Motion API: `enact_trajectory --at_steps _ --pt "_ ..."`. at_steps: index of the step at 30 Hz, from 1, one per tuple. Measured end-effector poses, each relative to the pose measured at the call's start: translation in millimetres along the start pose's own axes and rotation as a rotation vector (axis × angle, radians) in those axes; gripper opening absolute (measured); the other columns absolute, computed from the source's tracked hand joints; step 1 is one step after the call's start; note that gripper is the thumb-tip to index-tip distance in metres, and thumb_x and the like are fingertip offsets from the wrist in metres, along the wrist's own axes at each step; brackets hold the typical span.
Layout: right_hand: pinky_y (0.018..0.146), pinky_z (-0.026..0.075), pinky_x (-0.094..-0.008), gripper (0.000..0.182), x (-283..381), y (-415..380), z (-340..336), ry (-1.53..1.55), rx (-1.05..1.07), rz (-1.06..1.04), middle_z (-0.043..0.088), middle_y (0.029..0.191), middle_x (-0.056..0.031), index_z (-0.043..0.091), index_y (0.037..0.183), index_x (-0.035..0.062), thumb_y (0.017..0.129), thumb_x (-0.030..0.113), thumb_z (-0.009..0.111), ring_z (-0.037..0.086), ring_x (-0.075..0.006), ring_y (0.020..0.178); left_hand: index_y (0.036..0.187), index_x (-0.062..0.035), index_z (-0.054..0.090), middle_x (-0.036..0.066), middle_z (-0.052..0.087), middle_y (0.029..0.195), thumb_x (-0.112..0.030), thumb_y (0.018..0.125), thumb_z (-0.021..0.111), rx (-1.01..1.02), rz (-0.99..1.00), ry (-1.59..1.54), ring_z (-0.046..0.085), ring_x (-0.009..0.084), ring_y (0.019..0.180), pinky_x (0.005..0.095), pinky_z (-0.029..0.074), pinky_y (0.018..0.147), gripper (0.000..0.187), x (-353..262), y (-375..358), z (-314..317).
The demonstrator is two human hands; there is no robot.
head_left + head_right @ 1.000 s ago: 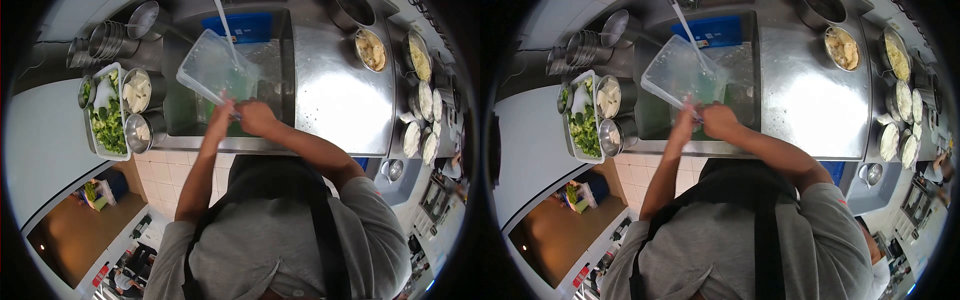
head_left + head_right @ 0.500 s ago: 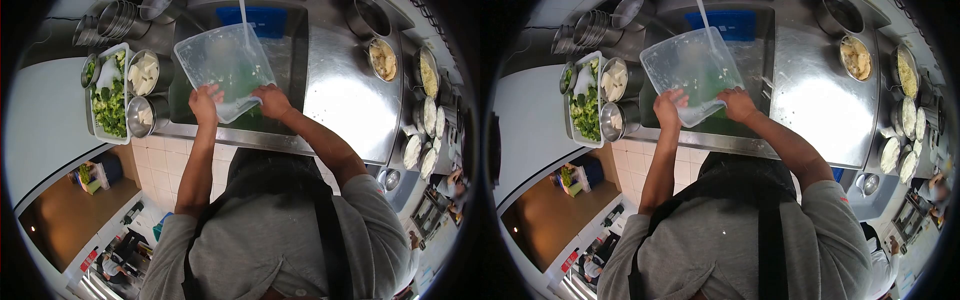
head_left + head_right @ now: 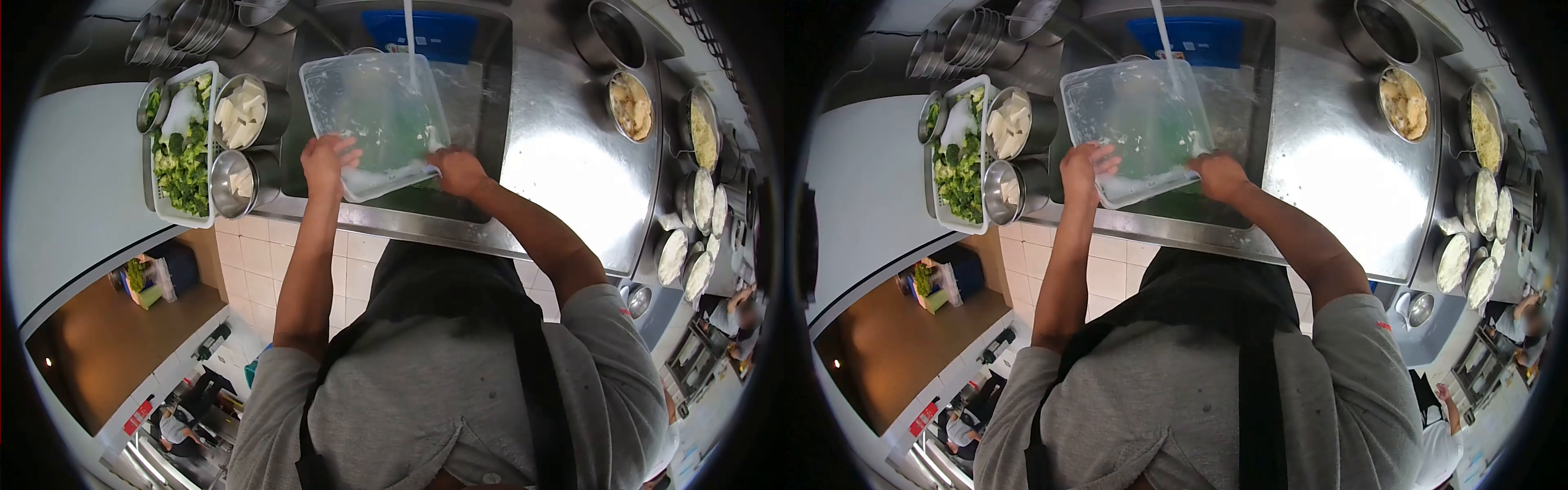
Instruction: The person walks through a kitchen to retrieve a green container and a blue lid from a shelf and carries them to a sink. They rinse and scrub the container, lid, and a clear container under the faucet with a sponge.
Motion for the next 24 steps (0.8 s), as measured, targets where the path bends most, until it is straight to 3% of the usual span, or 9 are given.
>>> enact_trajectory --at_steps 3,6,10,12,14,18,20,21,24 --pt "0.090 0.054 -0.0487 0.035 3.3 -0.5 -1.9 -0.055 0.080 -0.024 0.070 0.107 -0.0146 0.068 0.111 0.0117 0.076 0.014 0.070 0.068 -0.0387 0.101 0.123 0.0055 0.053 0.025 0.071 0.107 -0.022 0.096 0.058 0.082 0.002 0.082 0.073 0.0367 0.079 0.0419 0.057 0.064 0.039 7.2 28.1 -7.8" --pt "0.087 0.056 -0.0493 0.032 20.2 -5.1 -18.3 -0.045 0.088 -0.034 0.073 0.104 -0.0151 0.071 0.109 0.0120 0.078 0.013 0.067 0.070 -0.0376 0.096 0.135 0.0038 0.050 0.025 0.068 0.119 -0.038 0.098 0.064 0.287 0.005 0.121 0.072 0.0378 0.096 0.0446 0.059 0.077 0.057 0.5 55.3 -13.6" --pt "0.083 0.056 -0.0500 0.031 45.9 8.6 -32.1 0.092 0.034 0.019 0.073 0.102 -0.0160 0.072 0.107 0.0107 0.077 0.014 0.068 0.070 -0.0381 0.096 0.132 0.0011 0.049 0.021 0.062 0.130 -0.050 0.098 0.066 0.430 -0.154 -0.530 0.067 0.0327 0.109 0.0402 0.054 0.089 0.064 -11.7 8.2 -1.8" --pt "0.083 0.057 -0.0500 0.033 74.3 15.6 -40.5 0.160 0.052 0.063 0.072 0.102 -0.0167 0.071 0.108 0.0100 0.076 0.016 0.069 0.070 -0.0384 0.097 0.135 -0.0009 0.048 0.018 0.060 0.133 -0.054 0.099 0.064 0.433 -0.231 -0.547 0.064 0.0279 0.113 0.0393 0.050 0.094 0.066 41.4 -14.2 10.2" --pt "0.082 0.057 -0.0493 0.031 99.1 29.0 -49.8 0.157 0.090 0.121 0.072 0.102 -0.0173 0.072 0.106 0.0089 0.077 0.018 0.070 0.070 -0.0384 0.096 0.132 -0.0024 0.051 0.014 0.064 0.117 -0.047 0.102 0.062 0.489 0.051 -0.267 0.063 0.0206 0.100 0.0371 0.049 0.088 0.055 116.3 -0.1 26.6" --pt "0.088 0.055 -0.0488 0.027 106.9 42.9 -32.4 0.406 -0.225 -0.179 0.071 0.107 -0.0187 0.073 0.102 0.0076 0.081 0.025 0.068 0.068 -0.0393 0.101 0.125 -0.0027 0.055 0.012 0.066 0.101 -0.032 0.103 0.058 0.089 0.284 -0.042 0.060 0.0154 0.090 0.0341 0.048 0.081 0.036 91.3 0.1 30.2" --pt "0.093 0.053 -0.0488 0.026 104.2 41.3 -29.2 0.350 -0.003 -0.205 0.070 0.110 -0.0188 0.073 0.100 0.0072 0.083 0.026 0.066 0.066 -0.0399 0.105 0.121 -0.0009 0.055 0.012 0.067 0.097 -0.024 0.102 0.056 -0.015 0.416 0.091 0.062 0.0153 0.087 0.0336 0.052 0.075 0.030 67.3 2.5 22.6" --pt "0.095 0.052 -0.0487 0.026 101.8 42.0 -28.9 0.320 0.105 -0.221 0.069 0.112 -0.0189 0.073 0.099 0.0070 0.084 0.027 0.064 0.065 -0.0402 0.107 0.121 0.0012 0.054 0.014 0.069 0.100 -0.020 0.101 0.055 -0.099 0.186 -0.075 0.067 0.0186 0.083 0.0339 0.055 0.062 0.029 56.5 -6.6 23.7" --pt "0.099 0.049 -0.0494 0.028 82.1 40.3 -22.4 0.315 0.082 -0.256 0.069 0.113 -0.0185 0.073 0.102 0.0066 0.087 0.027 0.061 0.063 -0.0408 0.109 0.127 0.0032 0.051 0.017 0.070 0.105 -0.016 0.100 0.052 -0.160 0.289 -0.022 0.070 0.0221 0.082 0.0342 0.057 0.054 0.033 42.1 -6.0 18.1"
Point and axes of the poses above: each hand's wrist, its own y-axis towards the middle knuckle, its own z-axis out of the palm, x = y × z, the point moved 3 cm from there along y, towards the middle knuckle
